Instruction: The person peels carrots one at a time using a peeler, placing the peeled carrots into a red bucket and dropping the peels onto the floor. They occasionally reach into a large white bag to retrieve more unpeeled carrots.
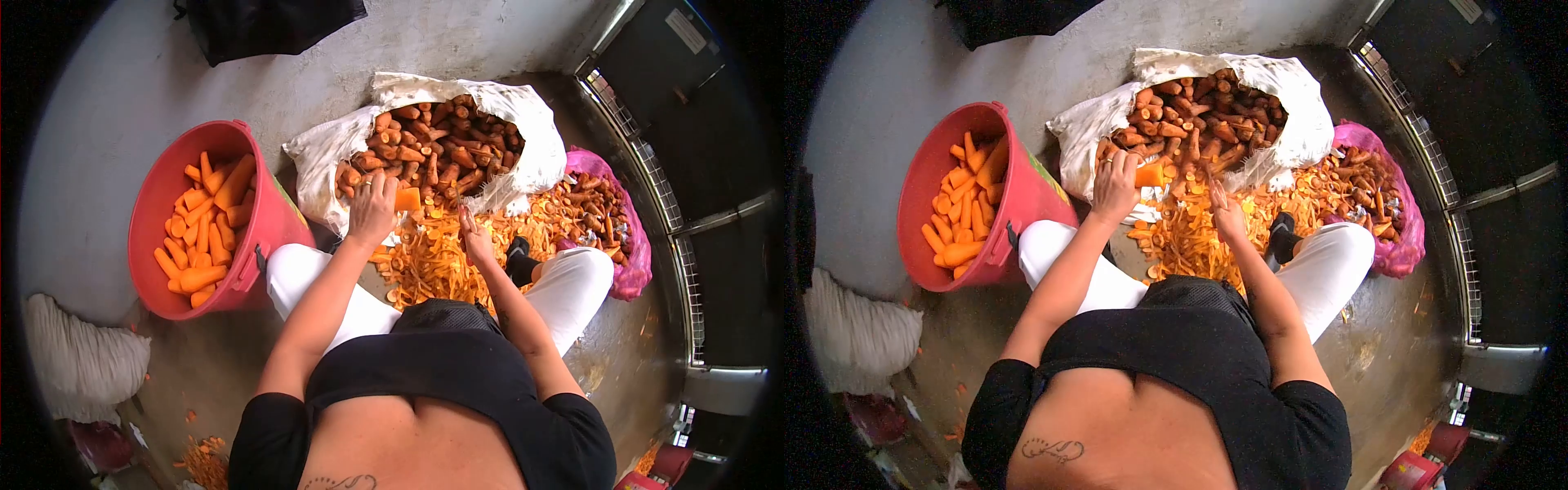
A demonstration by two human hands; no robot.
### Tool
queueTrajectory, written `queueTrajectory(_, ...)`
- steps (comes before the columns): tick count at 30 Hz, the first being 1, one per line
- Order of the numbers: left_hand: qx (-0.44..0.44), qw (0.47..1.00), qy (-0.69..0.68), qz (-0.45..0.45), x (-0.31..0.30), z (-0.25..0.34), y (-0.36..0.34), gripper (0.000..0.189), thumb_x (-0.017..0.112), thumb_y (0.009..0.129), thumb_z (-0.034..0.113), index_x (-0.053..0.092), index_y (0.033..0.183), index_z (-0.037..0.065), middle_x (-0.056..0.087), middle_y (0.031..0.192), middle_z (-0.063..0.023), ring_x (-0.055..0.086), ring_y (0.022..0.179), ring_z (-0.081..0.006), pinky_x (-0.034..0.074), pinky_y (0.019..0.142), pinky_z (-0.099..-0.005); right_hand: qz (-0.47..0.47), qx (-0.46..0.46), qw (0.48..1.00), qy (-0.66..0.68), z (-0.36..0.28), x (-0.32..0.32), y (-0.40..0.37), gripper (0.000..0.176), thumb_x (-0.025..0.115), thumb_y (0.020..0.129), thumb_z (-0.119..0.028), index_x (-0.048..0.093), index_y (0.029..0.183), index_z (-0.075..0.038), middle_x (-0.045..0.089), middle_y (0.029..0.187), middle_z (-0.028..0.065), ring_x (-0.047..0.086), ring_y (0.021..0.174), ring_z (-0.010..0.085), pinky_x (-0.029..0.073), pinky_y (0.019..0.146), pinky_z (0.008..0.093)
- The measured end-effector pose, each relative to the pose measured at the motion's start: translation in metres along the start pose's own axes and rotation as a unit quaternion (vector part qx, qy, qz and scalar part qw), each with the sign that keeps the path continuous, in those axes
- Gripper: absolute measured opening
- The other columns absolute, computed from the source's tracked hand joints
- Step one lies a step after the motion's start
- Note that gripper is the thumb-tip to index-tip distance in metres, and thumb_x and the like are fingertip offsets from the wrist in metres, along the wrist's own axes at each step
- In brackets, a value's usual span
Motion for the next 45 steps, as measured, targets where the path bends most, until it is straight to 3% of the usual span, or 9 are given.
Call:
queueTrajectory(2,0.004,1.0,0.027,0.008,-0.003,-0.001,-0.003,0.029,0.063,0.069,0.001,0.053,0.095,0.005,0.053,0.098,-0.0137,0.057,0.09,-0.0304,0.045,0.078,-0.0385,-0.066,0.113,0.989,0.063,-0.029,0.0,-0.009,0.061,0.048,0.091,-0.053,0.058,0.077,0.005,0.052,0.057,0.0091,0.05,0.05,0.0168,0.041,0.051,0.0299)
queueTrajectory(6,-0.003,0.999,0.045,0.004,-0.003,-0.002,-0.006,0.027,0.063,0.068,0.0,0.051,0.092,0.005,0.052,0.093,-0.0128,0.058,0.085,-0.0308,0.046,0.075,-0.0391,-0.055,0.067,0.976,0.201,-0.071,0.013,-0.024,0.048,0.053,0.092,-0.046,0.058,0.077,0.0,0.045,0.056,-0.0001,0.04,0.045,0.0081,0.034,0.045,0.0255)
queueTrajectory(11,-0.049,0.996,-0.002,-0.075,0.016,-0.008,-0.01,0.031,0.064,0.071,0.004,0.053,0.1,0.003,0.054,0.093,-0.0119,0.06,0.083,-0.03,0.046,0.075,-0.0376,-0.11,0.085,0.977,0.159,-0.093,0.019,-0.034,0.043,0.052,0.094,-0.041,0.056,0.076,-0.003,0.044,0.057,-0.0034,0.037,0.047,0.0063,0.031,0.045,0.0248)
queueTrajectory(17,-0.058,0.996,-0.004,-0.069,0.006,0.006,-0.01,0.045,0.071,0.068,0.009,0.05,0.107,0.003,0.055,0.099,-0.0147,0.061,0.088,-0.0303,0.048,0.078,-0.0391,-0.065,-0.049,0.994,0.076,-0.089,0.028,-0.027,0.04,0.051,0.095,-0.035,0.056,0.079,0.0,0.048,0.058,0.0018,0.043,0.053,0.0099,0.036,0.049,0.029)
queueTrajectory(32,-0.117,0.984,-0.068,-0.112,0.037,-0.013,-0.015,0.038,0.068,0.069,0.005,0.046,0.099,0.002,0.061,0.088,-0.02,0.062,0.079,-0.0383,0.05,0.068,-0.046,-0.091,-0.003,0.992,0.089,-0.128,0.033,-0.048,0.04,0.053,0.095,-0.035,0.052,0.07,-0.003,0.046,0.057,-0.0024,0.041,0.048,0.0082,0.032,0.045,0.0265)
queueTrajectory(35,-0.106,0.989,-0.068,-0.081,0.033,-0.006,-0.013,0.04,0.07,0.075,0.012,0.048,0.107,0.001,0.06,0.094,-0.0192,0.062,0.084,-0.0336,0.049,0.077,-0.0411,-0.068,-0.088,0.993,0.049,-0.132,0.033,-0.047,0.038,0.054,0.095,-0.033,0.056,0.075,0.0,0.05,0.059,-0.001,0.043,0.051,0.0089,0.035,0.047,0.0271)
queueTrajectory(38,-0.12,0.986,-0.052,-0.1,0.034,-0.004,-0.014,0.043,0.072,0.076,0.016,0.049,0.109,0.002,0.057,0.1,-0.0186,0.059,0.091,-0.0339,0.046,0.083,-0.0411,-0.107,-0.037,0.993,-0.036,-0.147,0.027,-0.05,0.032,0.053,0.093,-0.031,0.063,0.105,-0.004,0.067,0.084,0.0158,0.067,0.077,0.0238,0.05,0.068,0.0326)
queueTrajectory(41,-0.081,0.995,-0.04,-0.046,0.034,-0.005,-0.015,0.044,0.071,0.075,0.013,0.048,0.111,0.001,0.057,0.099,-0.0183,0.06,0.088,-0.0337,0.047,0.08,-0.0412,-0.089,-0.037,0.995,-0.015,-0.141,0.028,-0.049,0.033,0.052,0.093,-0.033,0.063,0.105,-0.004,0.066,0.083,0.0165,0.067,0.078,0.0273,0.05,0.068,0.0336)
queueTrajectory(45,-0.102,0.992,-0.043,-0.067,0.039,-0.012,-0.016,0.041,0.068,0.075,0.008,0.047,0.11,0.001,0.059,0.093,-0.0182,0.062,0.082,-0.034,0.049,0.073,-0.0418,-0.044,-0.096,0.994,-0.005,-0.15,0.026,-0.051,0.038,0.054,0.093,-0.036,0.06,0.086,0.001,0.054,0.061,0.0088,0.05,0.056,0.012,0.042,0.053,0.0315)
Point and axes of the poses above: each hand's wrist, its own y-axis towards the middle knuckle, its own x-axis out of the palm, z = x × y, the point moved 6 cm from there along y, towards the middle knuckle
